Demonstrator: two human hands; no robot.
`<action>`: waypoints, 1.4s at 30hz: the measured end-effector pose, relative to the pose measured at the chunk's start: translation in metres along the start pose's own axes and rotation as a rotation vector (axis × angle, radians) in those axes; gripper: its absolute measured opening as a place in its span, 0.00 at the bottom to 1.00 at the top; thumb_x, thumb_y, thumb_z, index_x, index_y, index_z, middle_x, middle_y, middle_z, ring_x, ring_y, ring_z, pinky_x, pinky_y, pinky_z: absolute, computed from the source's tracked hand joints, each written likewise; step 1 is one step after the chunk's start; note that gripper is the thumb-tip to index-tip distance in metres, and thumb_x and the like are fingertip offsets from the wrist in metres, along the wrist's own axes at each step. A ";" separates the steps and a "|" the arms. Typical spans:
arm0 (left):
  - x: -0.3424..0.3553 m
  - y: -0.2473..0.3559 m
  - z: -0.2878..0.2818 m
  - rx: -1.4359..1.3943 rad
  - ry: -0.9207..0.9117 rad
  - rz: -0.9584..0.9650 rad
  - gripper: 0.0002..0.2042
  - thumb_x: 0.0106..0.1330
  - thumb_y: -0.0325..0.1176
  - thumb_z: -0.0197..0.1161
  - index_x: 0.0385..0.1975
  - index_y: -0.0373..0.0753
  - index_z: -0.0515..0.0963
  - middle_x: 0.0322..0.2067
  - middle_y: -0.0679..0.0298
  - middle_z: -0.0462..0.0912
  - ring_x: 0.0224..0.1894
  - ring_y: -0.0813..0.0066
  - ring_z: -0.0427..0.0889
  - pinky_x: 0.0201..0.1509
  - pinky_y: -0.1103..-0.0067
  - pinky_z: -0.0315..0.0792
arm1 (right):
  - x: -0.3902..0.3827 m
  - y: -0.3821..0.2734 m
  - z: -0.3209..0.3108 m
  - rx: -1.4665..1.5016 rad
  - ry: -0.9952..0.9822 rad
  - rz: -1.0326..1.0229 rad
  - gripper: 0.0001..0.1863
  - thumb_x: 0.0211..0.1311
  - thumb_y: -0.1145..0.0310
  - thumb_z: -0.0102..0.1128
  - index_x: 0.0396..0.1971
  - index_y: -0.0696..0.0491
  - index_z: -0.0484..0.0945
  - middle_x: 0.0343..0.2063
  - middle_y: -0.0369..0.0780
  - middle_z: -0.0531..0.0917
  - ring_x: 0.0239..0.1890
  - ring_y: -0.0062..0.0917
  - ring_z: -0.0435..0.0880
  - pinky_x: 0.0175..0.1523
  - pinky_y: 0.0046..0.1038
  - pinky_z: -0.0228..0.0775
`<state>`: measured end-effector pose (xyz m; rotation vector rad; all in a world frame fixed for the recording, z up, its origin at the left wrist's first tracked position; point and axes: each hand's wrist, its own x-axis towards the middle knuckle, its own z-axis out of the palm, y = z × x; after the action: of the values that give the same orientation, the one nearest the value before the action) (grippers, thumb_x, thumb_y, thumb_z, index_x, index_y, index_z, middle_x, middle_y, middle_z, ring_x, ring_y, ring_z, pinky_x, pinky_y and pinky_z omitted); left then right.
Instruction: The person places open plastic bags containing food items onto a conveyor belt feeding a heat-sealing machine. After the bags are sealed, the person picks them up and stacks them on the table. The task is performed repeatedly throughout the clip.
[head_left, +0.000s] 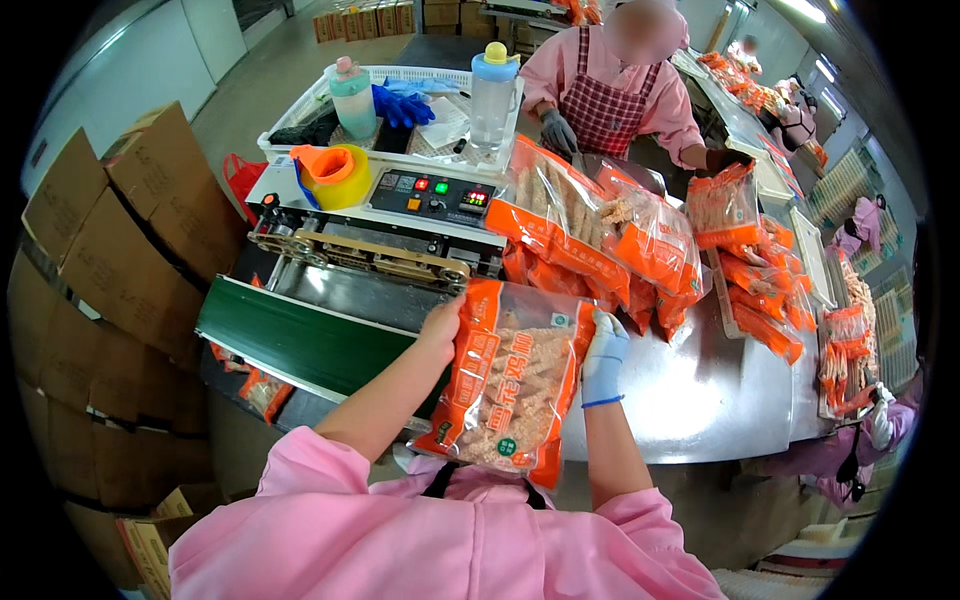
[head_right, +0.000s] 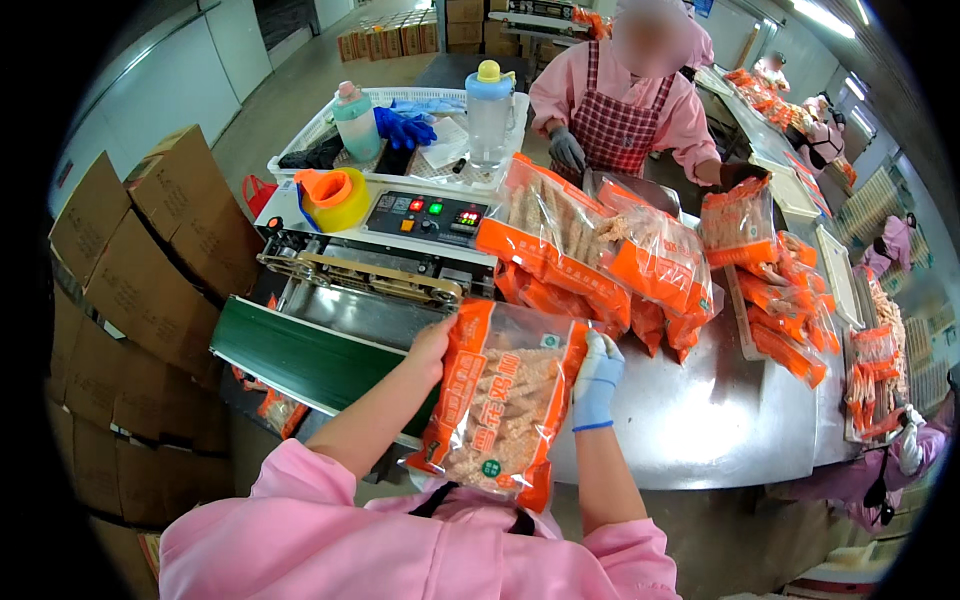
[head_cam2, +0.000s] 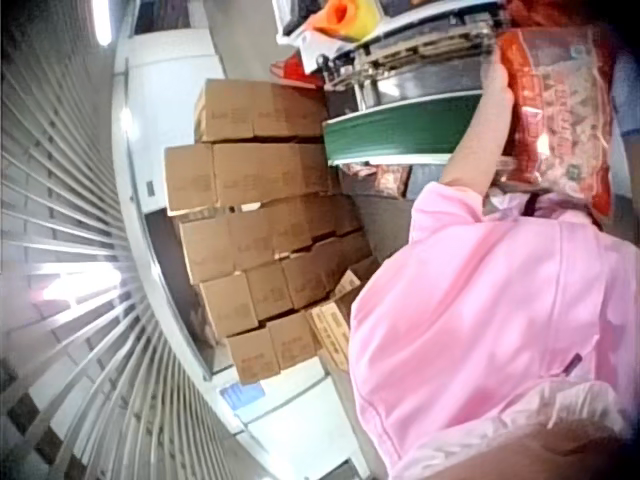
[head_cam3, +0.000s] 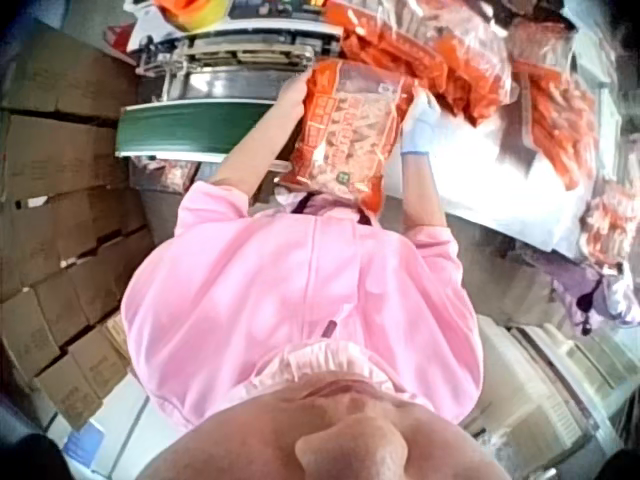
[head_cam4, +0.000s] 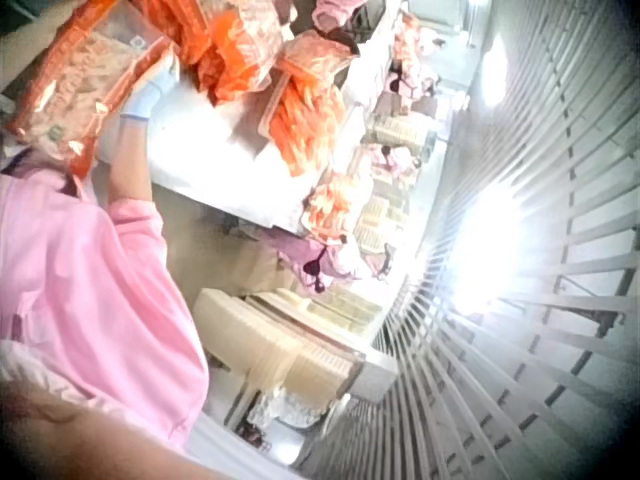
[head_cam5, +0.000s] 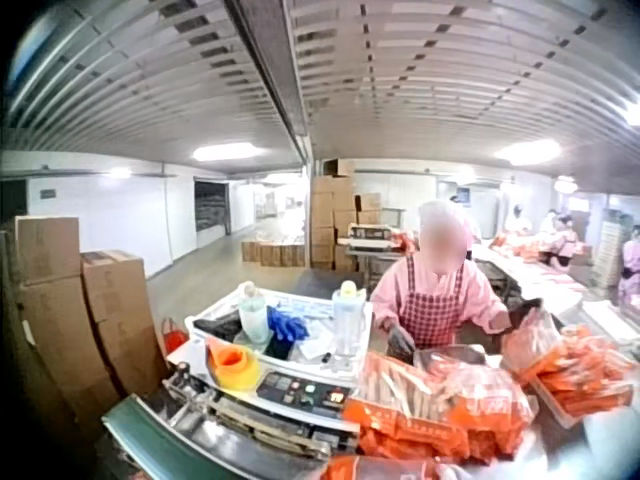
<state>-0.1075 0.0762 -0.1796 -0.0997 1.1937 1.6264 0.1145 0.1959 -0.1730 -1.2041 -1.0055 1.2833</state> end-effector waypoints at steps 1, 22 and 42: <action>0.015 -0.006 -0.015 0.024 -0.010 0.028 0.14 0.68 0.39 0.58 0.42 0.32 0.76 0.41 0.56 0.82 0.41 0.66 0.81 0.46 0.70 0.76 | 0.005 0.006 0.002 0.046 -0.039 0.009 0.06 0.59 0.70 0.60 0.32 0.57 0.81 0.26 0.31 0.79 0.27 0.14 0.72 0.33 0.19 0.66; 0.037 0.104 -0.176 0.100 0.014 0.155 0.22 0.65 0.45 0.61 0.48 0.31 0.75 0.43 0.57 0.81 0.42 0.64 0.80 0.46 0.69 0.75 | -0.028 0.092 0.127 -0.189 -0.520 0.033 0.12 0.61 0.64 0.56 0.25 0.57 0.82 0.17 0.36 0.78 0.20 0.18 0.76 0.24 0.27 0.70; -0.201 0.031 -0.112 0.540 0.547 1.154 0.24 0.64 0.20 0.48 0.63 0.35 0.61 0.59 0.57 0.67 0.55 0.68 0.72 0.59 0.74 0.66 | 0.122 -0.063 -0.010 -1.009 -0.152 -1.308 0.26 0.52 0.66 0.64 0.54 0.53 0.72 0.55 0.43 0.75 0.62 0.38 0.69 0.68 0.43 0.54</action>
<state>-0.0980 -0.1407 -0.0967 0.6393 2.3375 2.2108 0.1420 0.3220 -0.1244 -0.7446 -2.1463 -0.2501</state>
